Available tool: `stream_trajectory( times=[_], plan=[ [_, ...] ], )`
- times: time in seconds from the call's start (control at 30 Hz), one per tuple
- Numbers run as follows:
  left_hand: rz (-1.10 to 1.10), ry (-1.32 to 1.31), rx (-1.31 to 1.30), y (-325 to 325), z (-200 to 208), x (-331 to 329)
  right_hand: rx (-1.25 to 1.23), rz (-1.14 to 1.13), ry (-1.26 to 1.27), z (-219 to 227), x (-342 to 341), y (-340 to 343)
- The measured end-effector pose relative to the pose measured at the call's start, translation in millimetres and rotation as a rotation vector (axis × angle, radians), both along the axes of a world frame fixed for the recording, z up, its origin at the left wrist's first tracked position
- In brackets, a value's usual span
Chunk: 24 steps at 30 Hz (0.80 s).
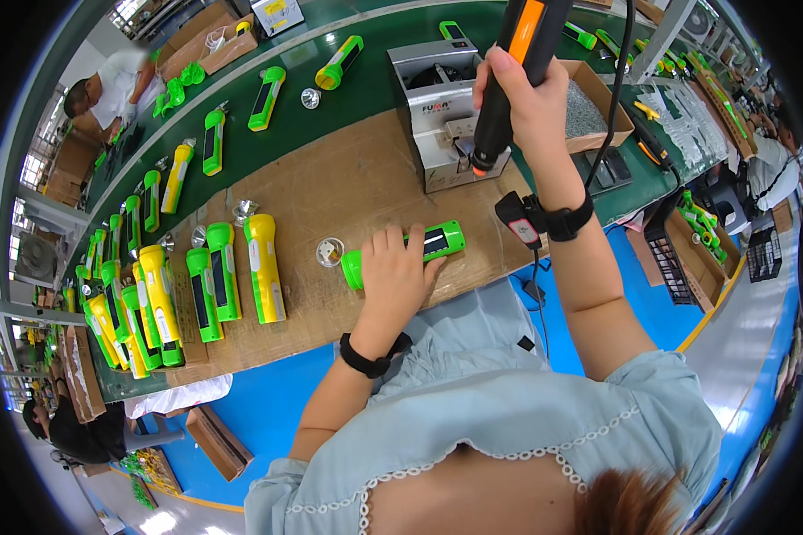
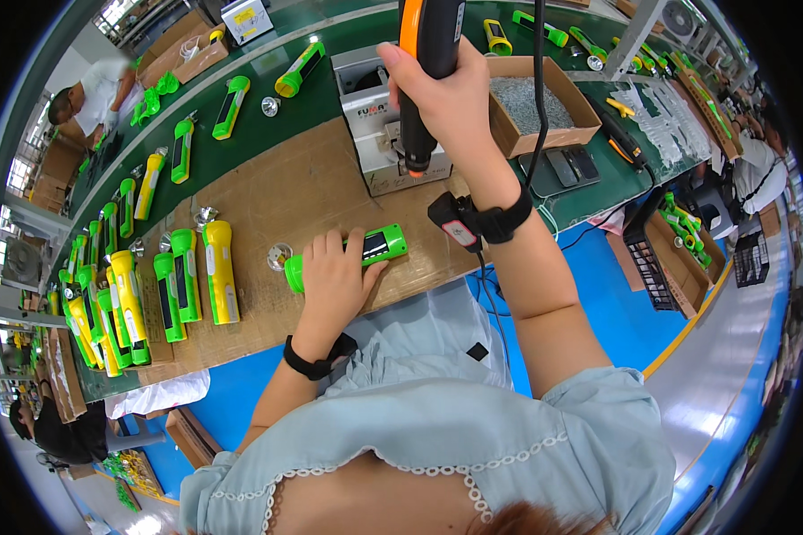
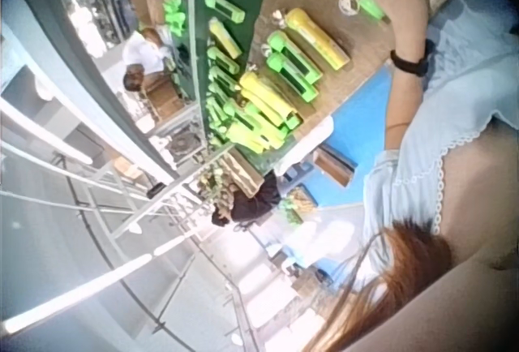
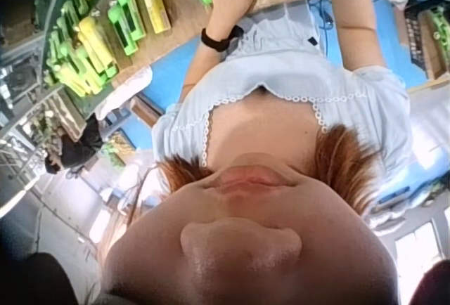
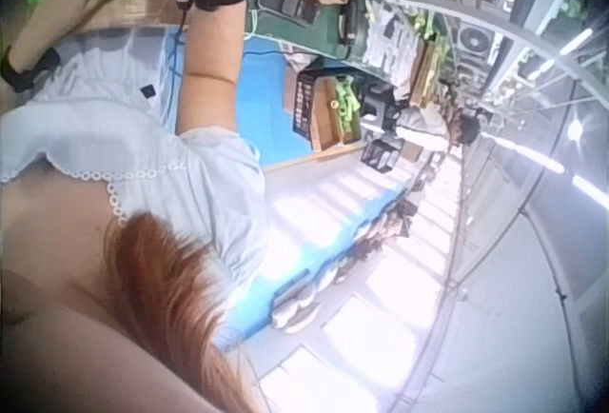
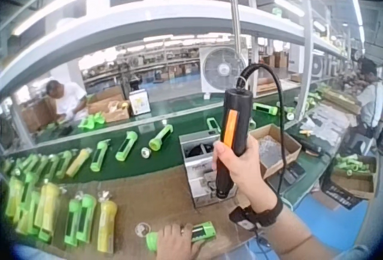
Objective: The worker uses an electric screwdriver to assemble the components of handheld flashlights on a factory line.
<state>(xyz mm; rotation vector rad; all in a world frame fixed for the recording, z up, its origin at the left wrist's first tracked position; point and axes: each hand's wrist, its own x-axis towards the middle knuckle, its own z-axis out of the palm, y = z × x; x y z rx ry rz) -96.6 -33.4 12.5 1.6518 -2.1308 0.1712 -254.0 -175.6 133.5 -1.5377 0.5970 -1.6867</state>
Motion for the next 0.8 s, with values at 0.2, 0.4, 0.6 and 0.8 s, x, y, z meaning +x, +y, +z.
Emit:
stream_trajectory(
  times=[0.2,0.4,0.6,0.8],
  plan=[
    [0.026,-0.002,0.085,1.3,3.9,-1.3,0.024,0.172,-0.053,-28.2,2.0,45.0],
    [0.006,0.011,0.051,-0.3,0.7,0.2,0.007,0.124,-0.039,-33.7,3.1,50.1],
    [0.009,-0.001,0.049,1.0,0.6,0.3,0.045,0.132,-0.048,-36.2,2.7,47.7],
    [0.015,-0.025,-0.013,3.5,-7.1,-1.0,0.039,0.134,-0.031,-38.4,5.5,45.7]
  ],
)
